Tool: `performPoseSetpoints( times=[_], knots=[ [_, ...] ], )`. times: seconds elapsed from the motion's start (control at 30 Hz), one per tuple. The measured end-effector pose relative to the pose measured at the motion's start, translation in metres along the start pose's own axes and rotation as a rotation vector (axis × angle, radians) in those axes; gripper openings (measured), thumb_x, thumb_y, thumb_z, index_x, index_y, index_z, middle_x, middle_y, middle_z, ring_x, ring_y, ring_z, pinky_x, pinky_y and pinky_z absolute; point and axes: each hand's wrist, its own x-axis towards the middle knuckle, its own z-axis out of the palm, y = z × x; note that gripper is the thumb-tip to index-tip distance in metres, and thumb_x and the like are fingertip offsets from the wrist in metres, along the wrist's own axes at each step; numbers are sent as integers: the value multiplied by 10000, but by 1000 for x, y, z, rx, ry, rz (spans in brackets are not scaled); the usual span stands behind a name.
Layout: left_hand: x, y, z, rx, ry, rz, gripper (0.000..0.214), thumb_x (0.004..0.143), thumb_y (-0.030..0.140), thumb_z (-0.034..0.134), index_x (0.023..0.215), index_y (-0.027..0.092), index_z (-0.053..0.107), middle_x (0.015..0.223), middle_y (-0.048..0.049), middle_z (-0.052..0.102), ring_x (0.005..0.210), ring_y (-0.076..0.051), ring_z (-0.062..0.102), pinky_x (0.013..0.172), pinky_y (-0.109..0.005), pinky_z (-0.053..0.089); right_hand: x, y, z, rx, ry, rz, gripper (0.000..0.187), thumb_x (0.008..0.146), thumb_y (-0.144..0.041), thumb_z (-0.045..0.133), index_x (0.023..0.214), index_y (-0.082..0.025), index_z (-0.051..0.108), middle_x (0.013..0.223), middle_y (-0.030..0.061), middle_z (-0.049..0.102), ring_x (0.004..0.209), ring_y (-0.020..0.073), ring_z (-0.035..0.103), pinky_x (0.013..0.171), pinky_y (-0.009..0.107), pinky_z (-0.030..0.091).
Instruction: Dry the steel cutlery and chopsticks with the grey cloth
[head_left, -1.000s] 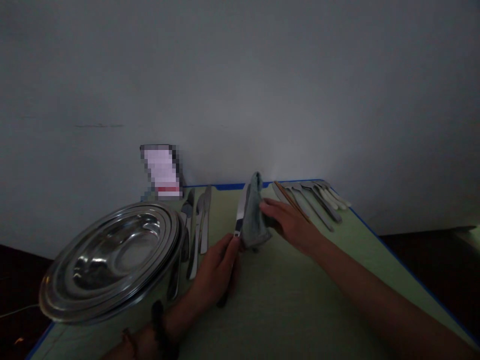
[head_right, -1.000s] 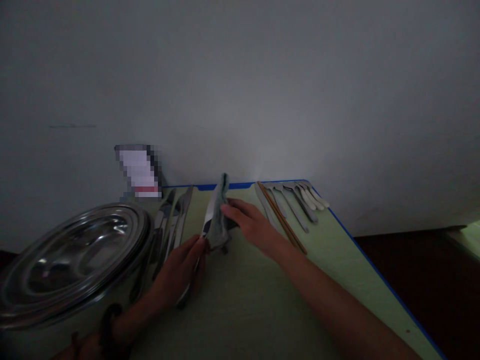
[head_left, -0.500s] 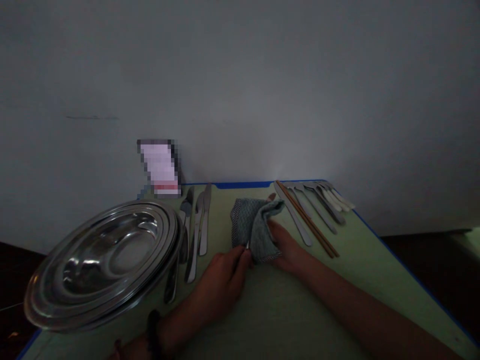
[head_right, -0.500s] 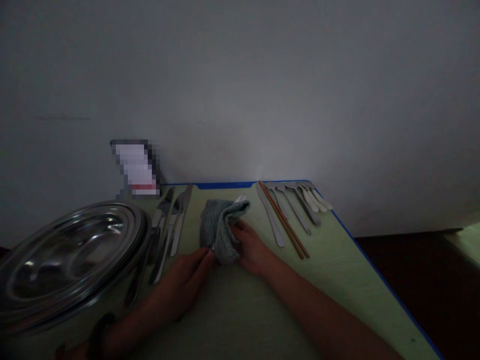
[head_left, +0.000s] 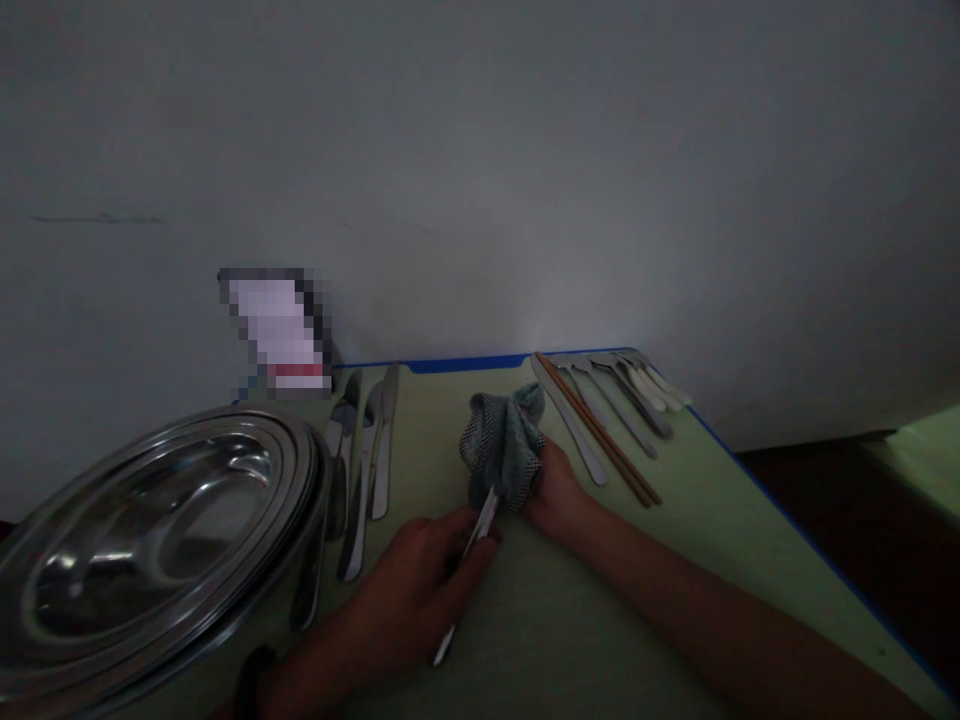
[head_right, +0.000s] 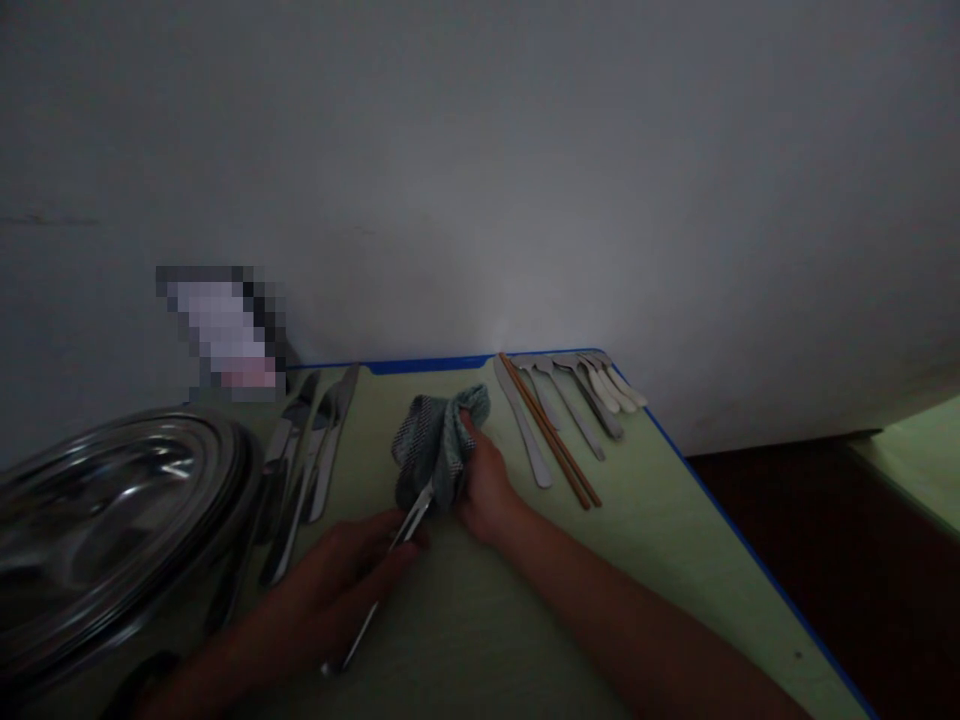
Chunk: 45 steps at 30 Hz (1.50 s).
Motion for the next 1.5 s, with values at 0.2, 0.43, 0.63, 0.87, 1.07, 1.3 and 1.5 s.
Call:
performPoseSetpoints(
  times=[0.2, 0.43, 0.63, 0.87, 1.07, 1.3, 1.5],
  knots=[
    [-3, 0, 0, 25, -1, 23, 215, 840, 348, 470, 794, 219, 636, 644, -5, 629, 584, -159, 575, 595, -229, 448, 1, -8, -3, -33, -41, 36, 482, 827, -572, 304, 942, -212, 603, 778, 51, 673, 833, 219, 615, 693, 349, 479],
    [-3, -8, -3, 0, -46, -10, 207, 869, 347, 414, 787, 214, 550, 683, 16, 607, 644, -150, 567, 629, -217, 448, -2, 1, 0, -75, -151, -134, 307, 723, -491, 578, 799, -201, 642, 725, 11, 675, 795, 204, 623, 766, 333, 463],
    [1, -11, -3, 44, -69, -67, 215, 884, 351, 383, 759, 202, 475, 652, 26, 558, 611, -136, 536, 584, -216, 426, -1, 7, -2, -181, -217, -199, 243, 743, -417, 606, 864, -216, 673, 806, -16, 693, 814, 173, 630, 860, 318, 428],
    [1, -3, -2, 177, -150, -21, 254, 889, 349, 372, 730, 191, 492, 609, 38, 511, 554, -117, 495, 524, -211, 373, 4, -5, -3, 269, -88, 37, 386, 836, -493, 426, 807, -197, 672, 771, 32, 703, 889, 196, 632, 855, 357, 458],
    [-3, -6, -3, 184, -166, 26, 253, 883, 347, 389, 744, 189, 527, 643, 28, 554, 572, -115, 499, 564, -206, 393, 2, -9, 0, 316, -134, 58, 388, 846, -500, 418, 855, -202, 667, 787, 36, 706, 883, 196, 637, 826, 358, 477],
    [-1, -7, -8, 49, -186, -9, 267, 873, 386, 405, 778, 190, 558, 682, 20, 564, 630, -134, 518, 607, -218, 430, -2, -7, 4, 161, -83, -24, 200, 743, -372, 621, 755, -177, 663, 696, 18, 698, 796, 192, 655, 811, 339, 482],
    [0, -5, -6, -23, -152, -57, 295, 865, 417, 406, 741, 192, 551, 666, 18, 559, 623, -133, 516, 580, -215, 419, 2, -5, -2, 253, -123, 99, 331, 856, -416, 456, 805, -168, 669, 716, 27, 703, 801, 175, 653, 819, 330, 483]
  ],
)
